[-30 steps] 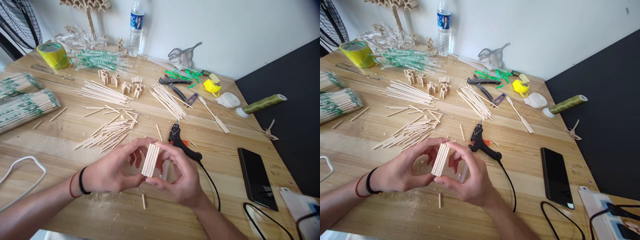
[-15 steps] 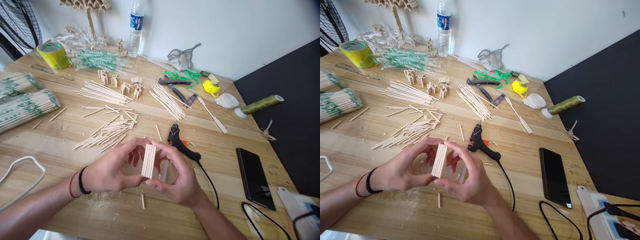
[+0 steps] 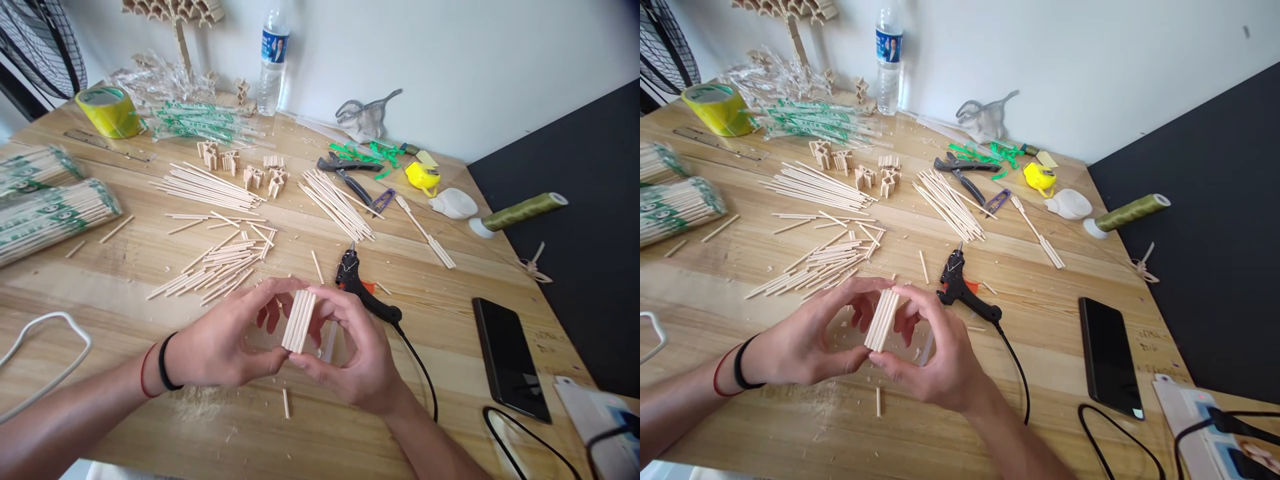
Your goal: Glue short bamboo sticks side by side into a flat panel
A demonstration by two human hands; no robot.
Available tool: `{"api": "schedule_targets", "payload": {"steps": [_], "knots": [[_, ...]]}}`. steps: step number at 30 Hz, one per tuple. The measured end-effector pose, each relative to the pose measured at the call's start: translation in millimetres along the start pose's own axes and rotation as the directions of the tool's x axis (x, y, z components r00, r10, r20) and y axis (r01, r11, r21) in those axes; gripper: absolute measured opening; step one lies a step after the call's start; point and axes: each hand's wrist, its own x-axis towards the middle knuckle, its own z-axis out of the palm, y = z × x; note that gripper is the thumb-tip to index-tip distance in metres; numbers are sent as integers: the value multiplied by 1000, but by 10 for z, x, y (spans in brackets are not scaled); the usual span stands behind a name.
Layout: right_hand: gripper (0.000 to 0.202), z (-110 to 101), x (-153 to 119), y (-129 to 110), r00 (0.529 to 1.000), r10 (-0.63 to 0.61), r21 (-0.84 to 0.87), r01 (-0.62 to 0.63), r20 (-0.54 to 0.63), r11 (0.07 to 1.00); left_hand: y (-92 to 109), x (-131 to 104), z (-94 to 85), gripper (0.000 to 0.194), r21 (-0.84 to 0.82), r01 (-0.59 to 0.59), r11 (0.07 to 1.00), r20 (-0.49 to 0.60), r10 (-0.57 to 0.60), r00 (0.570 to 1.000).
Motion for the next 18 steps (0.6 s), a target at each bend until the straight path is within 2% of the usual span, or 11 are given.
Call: {"api": "schedule_targets", "payload": {"steps": [6,11,18], "knots": [[72,13,14,11,1000,3,-57,-2,16,998,-32,11,5,60,43,48,998,-42,-47,998],[80,30,27,-5,998,-14,-19,15,55,1000,-77,5,20,60,74,32,997,-70,-27,997],[83,40,35,-9,999,-2,13,2,55,1000,-64,3,17,61,94,45,995,-49,-40,998]]}}
